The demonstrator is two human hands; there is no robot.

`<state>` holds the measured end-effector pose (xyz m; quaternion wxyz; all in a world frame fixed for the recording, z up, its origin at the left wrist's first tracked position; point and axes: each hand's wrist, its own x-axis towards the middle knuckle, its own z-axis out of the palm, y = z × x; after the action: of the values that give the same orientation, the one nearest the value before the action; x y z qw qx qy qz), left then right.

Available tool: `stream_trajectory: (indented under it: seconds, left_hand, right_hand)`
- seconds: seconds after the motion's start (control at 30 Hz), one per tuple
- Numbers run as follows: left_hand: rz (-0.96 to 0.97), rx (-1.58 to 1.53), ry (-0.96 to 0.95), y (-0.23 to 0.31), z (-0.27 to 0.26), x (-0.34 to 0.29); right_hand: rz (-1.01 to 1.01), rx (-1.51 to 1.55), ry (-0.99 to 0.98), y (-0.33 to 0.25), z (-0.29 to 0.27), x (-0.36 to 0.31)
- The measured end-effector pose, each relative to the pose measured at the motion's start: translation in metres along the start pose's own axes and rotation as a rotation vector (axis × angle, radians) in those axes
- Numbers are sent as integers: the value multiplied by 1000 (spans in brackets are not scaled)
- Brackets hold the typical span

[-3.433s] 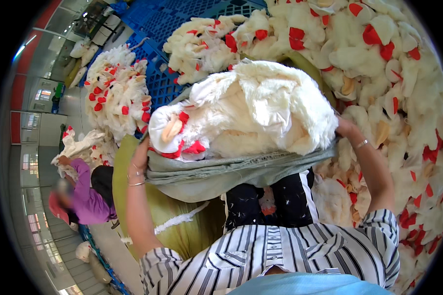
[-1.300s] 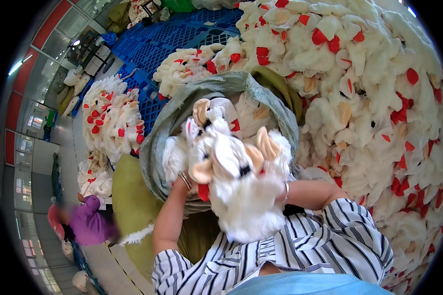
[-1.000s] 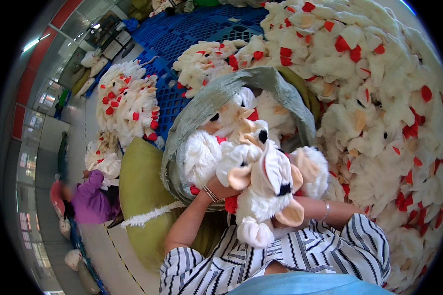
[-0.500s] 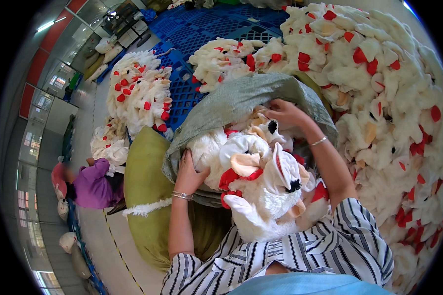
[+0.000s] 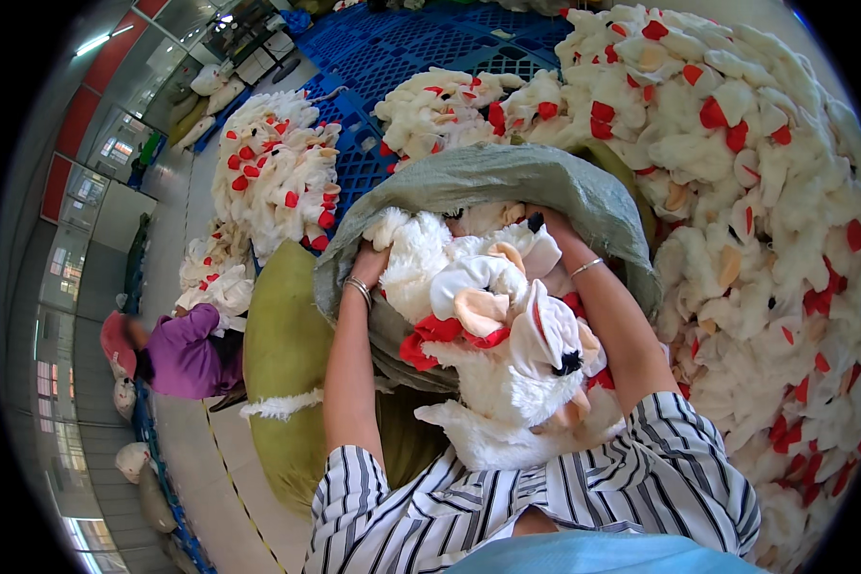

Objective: The person picks up white stuffed animal toys from a large sack, turns them over to check the seams and stuffing, and places them back into the sack or onto a pile. The worker handles the toys one by one in a repetitive inspection loop.

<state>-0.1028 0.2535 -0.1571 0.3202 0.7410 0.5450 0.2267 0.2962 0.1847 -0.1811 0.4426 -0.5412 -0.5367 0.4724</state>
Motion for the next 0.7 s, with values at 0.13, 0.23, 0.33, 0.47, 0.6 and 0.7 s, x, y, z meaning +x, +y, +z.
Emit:
stream_trajectory:
  seconds: [0.13,0.23,0.33,0.47,0.6,0.7]
  left_hand:
    - [5,-183,-262,31,15,1]
    - [45,-223,-377,42,13,-12]
    - [80,-319,-424,107,14,-35]
    - [135,-331,-531,178,3,-58]
    - [372,-371,-469,202,15,-76]
    - [528,-257,-510,260,12,-90]
  right_hand:
    - [5,-75,-49,-11,6,-10]
    - [-1,-137,-126,-34,27,-39]
    - [-11,-200,-159,-57,37,-77]
    - [-63,-209,-448,-11,44,-90]
    - [-181,45,-428,-88,39,-177]
    - [-201,26,-376,-111,33,-215]
